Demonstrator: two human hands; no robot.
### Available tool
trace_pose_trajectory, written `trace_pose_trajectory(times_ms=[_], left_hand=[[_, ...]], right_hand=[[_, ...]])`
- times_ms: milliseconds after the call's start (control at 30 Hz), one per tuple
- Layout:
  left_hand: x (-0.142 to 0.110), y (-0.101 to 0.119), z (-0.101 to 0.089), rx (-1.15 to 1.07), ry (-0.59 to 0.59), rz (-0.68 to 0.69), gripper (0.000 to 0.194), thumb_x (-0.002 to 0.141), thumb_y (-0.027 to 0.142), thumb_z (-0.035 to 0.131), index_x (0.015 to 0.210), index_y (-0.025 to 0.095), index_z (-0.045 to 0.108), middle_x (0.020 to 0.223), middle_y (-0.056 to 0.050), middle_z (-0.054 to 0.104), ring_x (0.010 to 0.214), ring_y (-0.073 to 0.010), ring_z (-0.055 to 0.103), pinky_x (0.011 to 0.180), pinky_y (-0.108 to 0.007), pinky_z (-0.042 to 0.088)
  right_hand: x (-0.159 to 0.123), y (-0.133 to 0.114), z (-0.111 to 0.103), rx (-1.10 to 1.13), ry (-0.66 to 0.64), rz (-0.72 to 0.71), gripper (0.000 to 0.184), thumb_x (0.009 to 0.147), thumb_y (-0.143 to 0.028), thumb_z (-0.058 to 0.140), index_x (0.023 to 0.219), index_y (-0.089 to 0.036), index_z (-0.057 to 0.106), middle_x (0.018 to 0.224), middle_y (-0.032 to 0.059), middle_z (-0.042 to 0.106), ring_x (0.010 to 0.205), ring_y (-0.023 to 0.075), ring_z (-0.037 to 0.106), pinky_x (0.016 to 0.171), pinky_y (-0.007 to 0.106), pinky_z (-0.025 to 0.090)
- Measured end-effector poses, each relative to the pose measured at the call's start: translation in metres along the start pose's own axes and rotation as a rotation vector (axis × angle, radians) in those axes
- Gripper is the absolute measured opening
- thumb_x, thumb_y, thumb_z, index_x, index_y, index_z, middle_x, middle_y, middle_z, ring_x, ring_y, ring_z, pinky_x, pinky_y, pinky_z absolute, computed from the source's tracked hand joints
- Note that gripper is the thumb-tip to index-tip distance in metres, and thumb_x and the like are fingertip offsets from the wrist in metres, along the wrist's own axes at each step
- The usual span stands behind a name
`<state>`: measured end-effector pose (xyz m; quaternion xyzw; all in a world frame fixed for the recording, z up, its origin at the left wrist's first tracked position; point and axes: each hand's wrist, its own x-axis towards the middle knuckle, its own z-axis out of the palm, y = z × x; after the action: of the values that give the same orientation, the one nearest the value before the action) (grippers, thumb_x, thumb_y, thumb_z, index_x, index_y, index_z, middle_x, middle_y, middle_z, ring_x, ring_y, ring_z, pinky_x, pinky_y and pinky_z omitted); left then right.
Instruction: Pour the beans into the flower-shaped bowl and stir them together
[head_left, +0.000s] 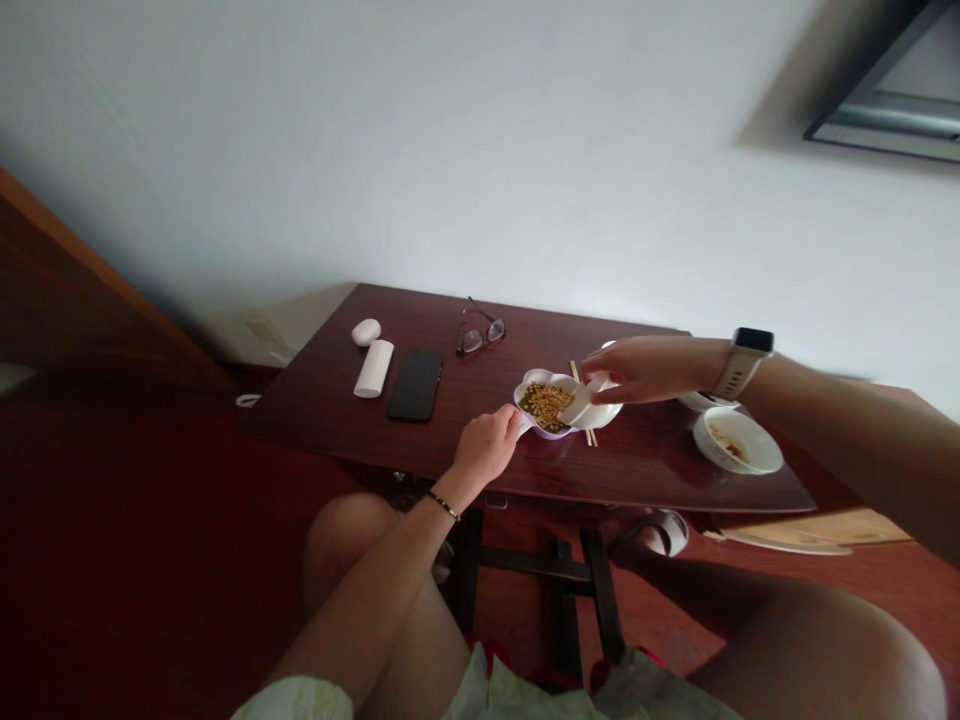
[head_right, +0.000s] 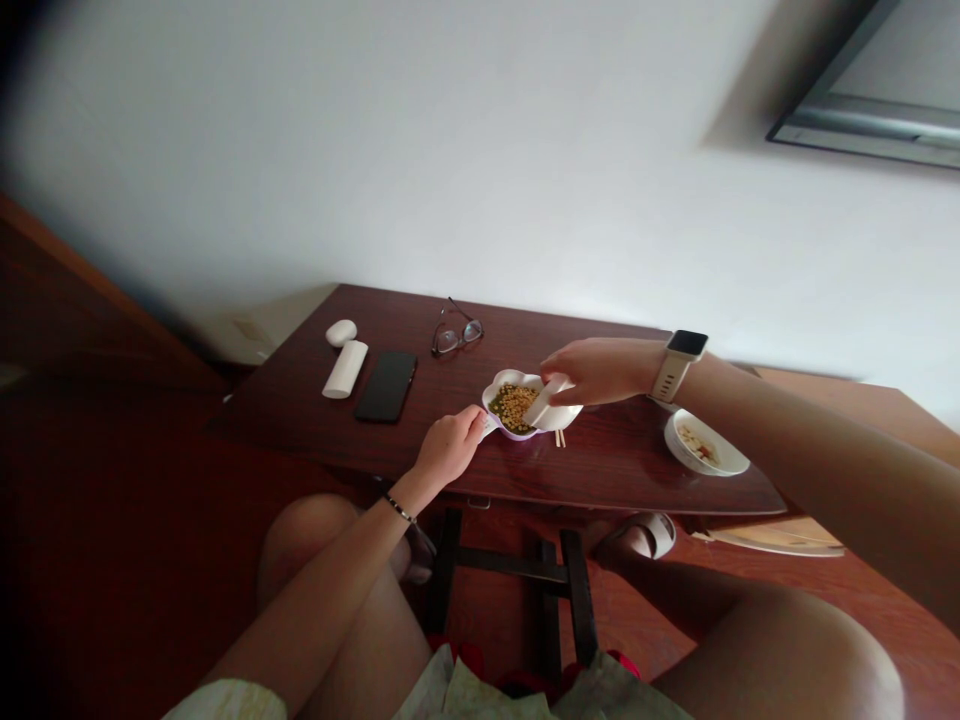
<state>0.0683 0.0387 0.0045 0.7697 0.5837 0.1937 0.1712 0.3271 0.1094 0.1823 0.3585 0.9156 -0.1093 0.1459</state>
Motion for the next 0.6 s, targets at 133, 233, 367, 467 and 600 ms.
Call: trace_pose_trajectory(times_ms=[133,233,367,467,600], left_hand=[[0.000,-0.001,0.001,0.003,0.000,-0.001,0.047,0.119,0.043,0.030,0.119,0.026,0.073,0.105,-0.011,0.084,0.098,-0.0305,0.081,0.082,-0.036,0.052],[0.000,-0.002,0.002,0.004,0.000,-0.005,0.046,0.119,0.043,0.030,0.120,0.026,0.073,0.106,-0.011,0.084,0.098,-0.0301,0.081,0.083,-0.036,0.052],[0.000,-0.003,0.003,0.004,-0.003,-0.004,0.045,0.119,0.043,0.032,0.120,0.026,0.073,0.107,-0.011,0.084,0.100,-0.0299,0.081,0.084,-0.036,0.052],[0.000,-0.003,0.003,0.000,-0.005,0.001,0.045,0.119,0.043,0.032,0.120,0.026,0.073,0.108,-0.010,0.084,0.101,-0.0300,0.081,0.084,-0.036,0.052],[0.000,-0.003,0.002,-0.004,-0.003,0.002,0.045,0.119,0.042,0.032,0.119,0.026,0.074,0.107,-0.011,0.084,0.101,-0.0305,0.081,0.085,-0.036,0.052]], right_hand=[[0.000,0.000,0.000,-0.012,0.000,0.004,0.020,0.099,-0.036,0.065,0.109,-0.022,0.075,0.104,0.0098,0.080,0.086,0.0243,0.072,0.076,0.037,0.047],[-0.001,-0.004,-0.003,-0.008,-0.004,0.005,0.019,0.099,-0.035,0.065,0.108,-0.022,0.076,0.103,0.0101,0.081,0.084,0.0240,0.071,0.075,0.037,0.047],[-0.002,-0.009,-0.007,0.011,-0.023,-0.014,0.019,0.101,-0.036,0.065,0.109,-0.022,0.076,0.103,0.0102,0.081,0.084,0.0229,0.071,0.075,0.036,0.048],[-0.001,-0.010,-0.008,-0.002,-0.007,-0.024,0.019,0.101,-0.035,0.065,0.110,-0.023,0.076,0.104,0.0099,0.081,0.087,0.0238,0.072,0.076,0.037,0.048],[0.001,-0.009,-0.007,-0.027,-0.029,-0.002,0.020,0.101,-0.034,0.064,0.111,-0.022,0.075,0.105,0.0107,0.080,0.086,0.0239,0.071,0.076,0.037,0.047]])
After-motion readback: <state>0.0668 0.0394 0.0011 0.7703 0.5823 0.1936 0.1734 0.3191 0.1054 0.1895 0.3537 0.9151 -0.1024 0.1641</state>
